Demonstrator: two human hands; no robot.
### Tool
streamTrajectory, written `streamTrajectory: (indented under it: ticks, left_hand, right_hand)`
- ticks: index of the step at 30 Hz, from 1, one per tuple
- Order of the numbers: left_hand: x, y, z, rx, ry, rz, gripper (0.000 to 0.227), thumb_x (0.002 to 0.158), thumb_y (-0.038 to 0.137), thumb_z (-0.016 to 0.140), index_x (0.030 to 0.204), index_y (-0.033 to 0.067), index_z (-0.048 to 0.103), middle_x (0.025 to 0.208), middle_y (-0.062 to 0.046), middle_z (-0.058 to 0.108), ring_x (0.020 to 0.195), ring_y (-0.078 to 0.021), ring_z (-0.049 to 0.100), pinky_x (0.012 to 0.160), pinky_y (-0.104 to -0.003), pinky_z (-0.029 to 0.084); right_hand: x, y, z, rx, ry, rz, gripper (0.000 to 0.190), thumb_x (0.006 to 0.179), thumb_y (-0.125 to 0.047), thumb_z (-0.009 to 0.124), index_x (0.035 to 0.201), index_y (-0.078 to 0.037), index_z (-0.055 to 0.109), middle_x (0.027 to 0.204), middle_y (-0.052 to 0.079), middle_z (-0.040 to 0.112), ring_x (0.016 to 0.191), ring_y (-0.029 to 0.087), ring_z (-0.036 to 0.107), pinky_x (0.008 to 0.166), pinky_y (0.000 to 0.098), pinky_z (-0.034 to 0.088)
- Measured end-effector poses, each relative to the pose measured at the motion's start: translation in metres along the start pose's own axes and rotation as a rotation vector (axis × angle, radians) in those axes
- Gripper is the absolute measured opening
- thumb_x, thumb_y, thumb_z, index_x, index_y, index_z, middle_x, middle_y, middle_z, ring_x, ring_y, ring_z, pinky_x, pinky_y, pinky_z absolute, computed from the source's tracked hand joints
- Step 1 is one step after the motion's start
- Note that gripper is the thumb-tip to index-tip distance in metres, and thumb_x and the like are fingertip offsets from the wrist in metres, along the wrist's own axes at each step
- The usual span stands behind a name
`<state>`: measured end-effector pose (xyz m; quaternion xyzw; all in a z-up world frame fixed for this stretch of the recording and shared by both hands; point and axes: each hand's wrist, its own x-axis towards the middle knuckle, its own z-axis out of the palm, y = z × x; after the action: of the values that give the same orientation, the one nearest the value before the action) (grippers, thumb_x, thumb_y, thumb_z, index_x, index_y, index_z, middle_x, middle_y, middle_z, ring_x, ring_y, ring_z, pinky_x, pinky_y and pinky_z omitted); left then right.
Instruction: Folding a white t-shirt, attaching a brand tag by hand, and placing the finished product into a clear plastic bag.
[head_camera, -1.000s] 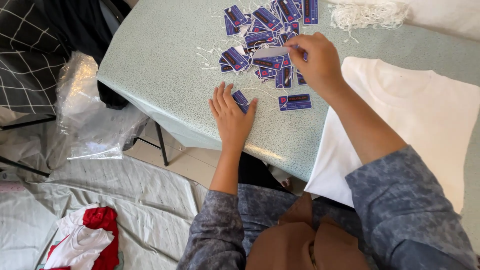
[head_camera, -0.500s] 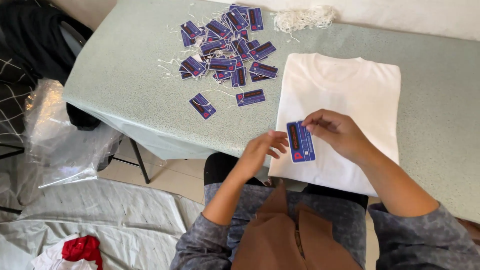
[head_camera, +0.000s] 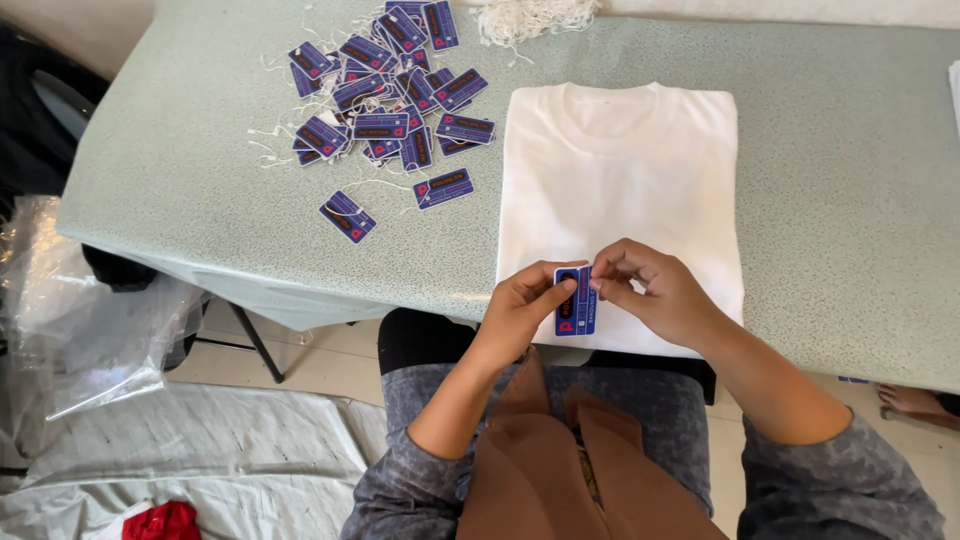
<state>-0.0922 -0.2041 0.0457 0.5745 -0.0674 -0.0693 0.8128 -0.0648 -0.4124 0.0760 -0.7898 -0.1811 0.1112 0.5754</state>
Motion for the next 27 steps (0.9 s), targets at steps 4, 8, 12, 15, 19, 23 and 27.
streamTrajectory:
  ticks: [4,8,12,15,19,23,27]
  left_hand:
    - [0.003,-0.003,0.004,-0.024,-0.027,-0.048,0.021,0.099,0.009,0.071,0.117,0.0013,0.076,0.100,-0.011,0.077,0.092,-0.0108,0.066,0.083,-0.026,0.057]
    - [0.007,-0.015,0.010,-0.035,0.003,-0.029,0.024,0.098,0.006,0.071,0.121,0.0028,0.076,0.097,-0.011,0.077,0.088,-0.0120,0.067,0.076,-0.024,0.056]
    - [0.007,-0.013,0.013,0.079,0.045,0.040,0.049,0.095,-0.001,0.070,0.142,0.0031,0.060,0.101,-0.014,0.072,0.093,-0.0184,0.067,0.077,-0.028,0.055]
    - [0.010,-0.011,0.019,0.129,0.067,0.059,0.058,0.094,-0.002,0.070,0.149,0.0036,0.053,0.102,-0.014,0.070,0.093,-0.0186,0.067,0.076,-0.027,0.054]
    - [0.024,-0.012,0.023,0.246,0.066,0.005,0.057,0.094,0.001,0.071,0.148,0.0060,0.052,0.108,-0.017,0.072,0.096,-0.0234,0.070,0.079,-0.032,0.057]
    - [0.063,-0.012,0.022,0.293,0.055,0.015,0.051,0.097,0.005,0.069,0.145,0.0048,0.053,0.113,-0.017,0.070,0.098,-0.0237,0.070,0.080,-0.034,0.058]
    - [0.132,-0.025,0.014,0.300,0.049,0.134,0.049,0.099,0.004,0.068,0.145,0.0080,0.054,0.115,-0.015,0.068,0.097,-0.0206,0.068,0.080,-0.033,0.060]
  right_hand:
    - [-0.005,0.007,-0.006,0.052,-0.008,0.032,0.013,0.093,0.000,0.067,0.105,-0.007,0.067,0.083,0.012,0.077,0.080,0.019,0.067,0.080,0.0328,0.052]
    - [-0.008,0.023,-0.011,0.118,0.032,0.062,0.014,0.095,-0.003,0.066,0.108,-0.007,0.064,0.088,0.013,0.078,0.085,0.021,0.072,0.084,0.0365,0.055]
    - [-0.001,0.026,-0.011,0.372,0.057,0.213,0.027,0.101,-0.011,0.059,0.127,-0.005,0.053,0.098,0.018,0.074,0.092,0.023,0.068,0.082,0.0335,0.051]
    - [0.007,0.002,-0.008,0.583,0.098,0.255,0.038,0.100,-0.015,0.058,0.136,-0.006,0.048,0.116,0.016,0.072,0.101,0.022,0.066,0.085,0.0324,0.049]
    - [0.024,0.002,-0.018,0.743,0.211,0.209,0.037,0.101,-0.016,0.056,0.136,-0.011,0.048,0.132,0.012,0.067,0.115,0.023,0.065,0.090,0.0323,0.046]
    - [0.065,0.008,-0.049,0.635,0.220,0.173,0.026,0.106,-0.010,0.048,0.132,-0.010,0.052,0.129,0.009,0.067,0.115,0.022,0.065,0.091,0.0314,0.047]
    - [0.116,0.015,-0.085,0.583,0.250,0.057,0.022,0.108,-0.011,0.050,0.128,-0.011,0.057,0.123,0.004,0.069,0.110,0.018,0.070,0.089,0.0289,0.054]
